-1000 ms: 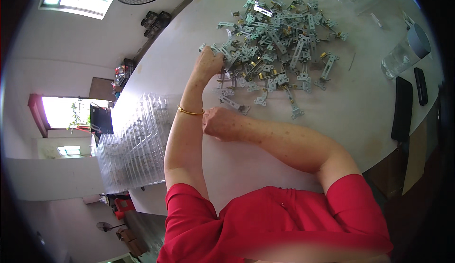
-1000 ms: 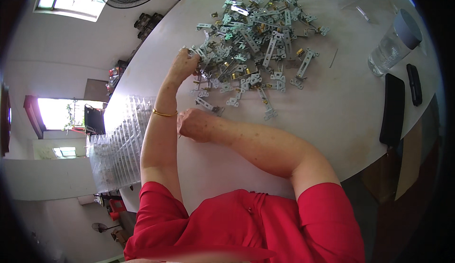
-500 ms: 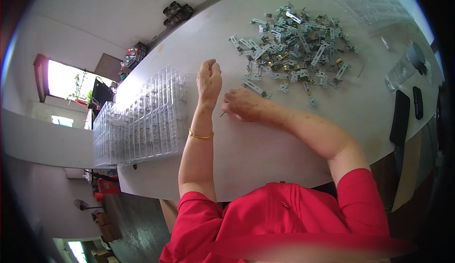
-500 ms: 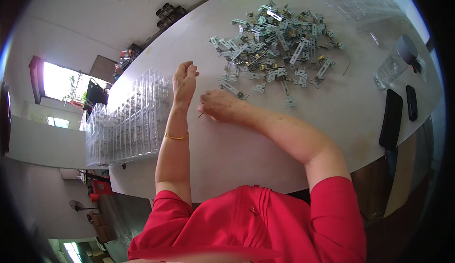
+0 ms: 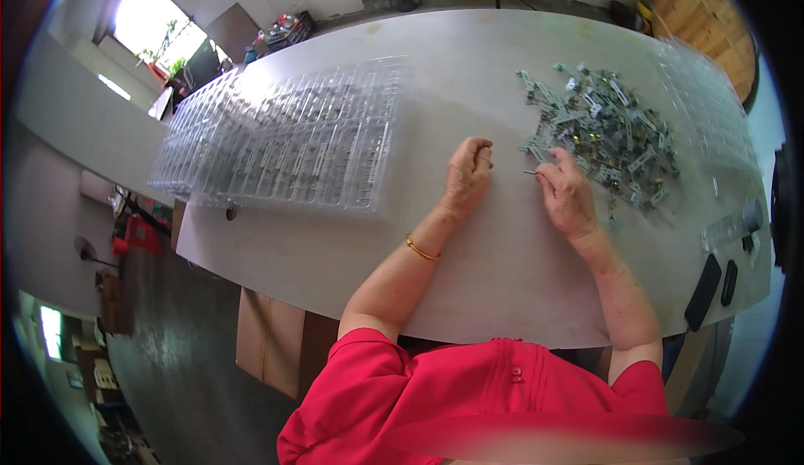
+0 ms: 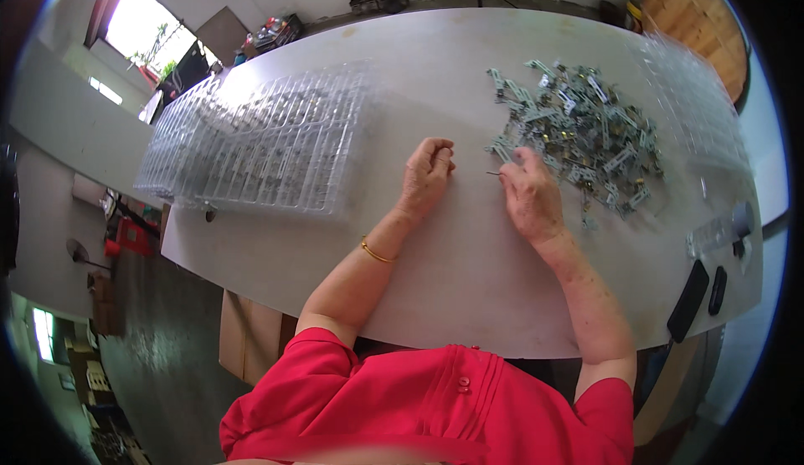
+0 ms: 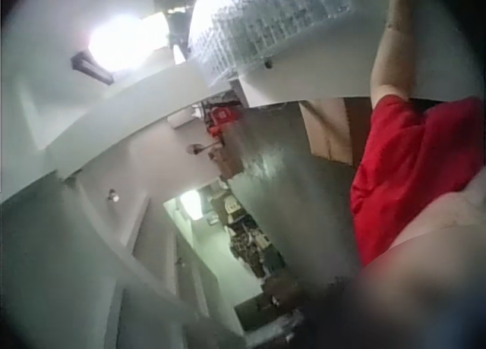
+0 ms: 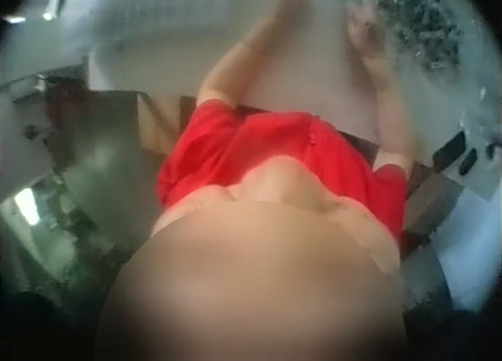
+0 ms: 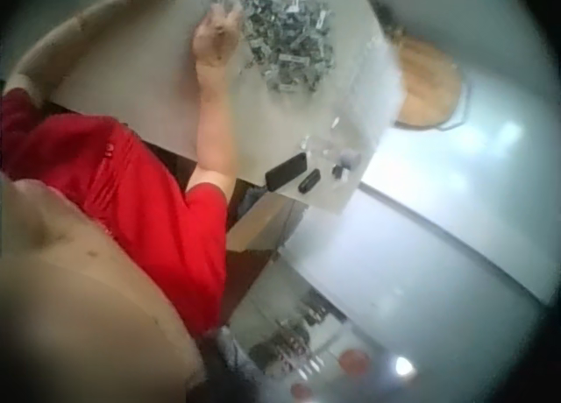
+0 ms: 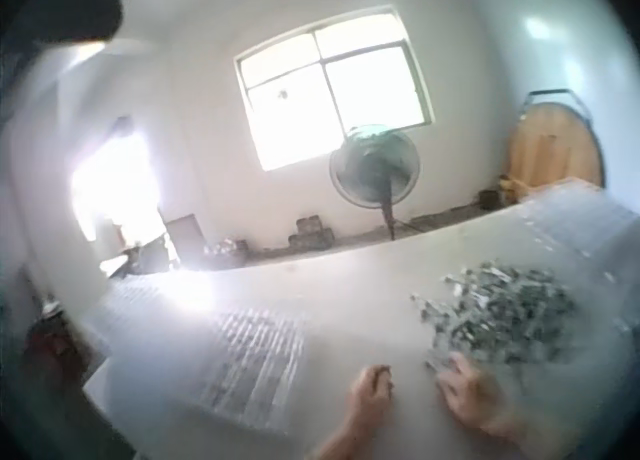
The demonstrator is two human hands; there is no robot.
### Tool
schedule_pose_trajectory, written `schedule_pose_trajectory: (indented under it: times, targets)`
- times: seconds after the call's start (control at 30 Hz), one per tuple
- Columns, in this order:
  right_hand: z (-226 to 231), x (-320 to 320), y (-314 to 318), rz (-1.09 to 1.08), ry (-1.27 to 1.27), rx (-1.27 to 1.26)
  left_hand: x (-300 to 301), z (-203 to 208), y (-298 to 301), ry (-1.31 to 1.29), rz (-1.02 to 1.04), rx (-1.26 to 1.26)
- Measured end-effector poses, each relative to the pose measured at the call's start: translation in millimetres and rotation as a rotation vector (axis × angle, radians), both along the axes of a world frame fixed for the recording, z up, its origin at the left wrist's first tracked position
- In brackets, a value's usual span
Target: The person inserts metal pins into metal hinge components by hand, then organizes the assembled components into a plastic tray.
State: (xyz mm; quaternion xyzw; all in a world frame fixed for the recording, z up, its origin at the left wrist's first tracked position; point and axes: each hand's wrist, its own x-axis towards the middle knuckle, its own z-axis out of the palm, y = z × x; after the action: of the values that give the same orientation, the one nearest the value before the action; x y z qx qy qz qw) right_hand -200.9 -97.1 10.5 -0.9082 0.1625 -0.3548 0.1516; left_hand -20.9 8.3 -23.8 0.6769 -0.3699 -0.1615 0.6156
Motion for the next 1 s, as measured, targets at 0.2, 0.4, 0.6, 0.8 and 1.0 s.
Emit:
schedule_pose_trajectory:
  times: [0.2, 0.4, 0.6, 0.8, 1.0]
  targets:
    - [-5.9, 11.7, 1.7, -0.127, 0.091, 0.019, 1.5, 1.5, 5.4, 0.132, -0.053, -0.083]
    - [-13.3, 30.3, 5.6, -0.036, 0.031, 0.085, 8.1, 9.8, 11.1, 0.246, -0.089, -0.025]
    - [-8.9, 55.3, 4.0, 0.059, -0.267, 1.061, 14.3, 5.0, 10.4, 0.389, -0.149, -0.095]
    - [-19.4, 72.8, 6.6, 0.36, -0.465, 1.776, 17.0, 14.4, 12.4, 0.686, -0.375, -0.188]
    - [-31.2, 78.9, 9.9, 0.423, -0.436, 1.641, 17.6, 7.5, 10.3, 0.68, -0.268, -0.266]
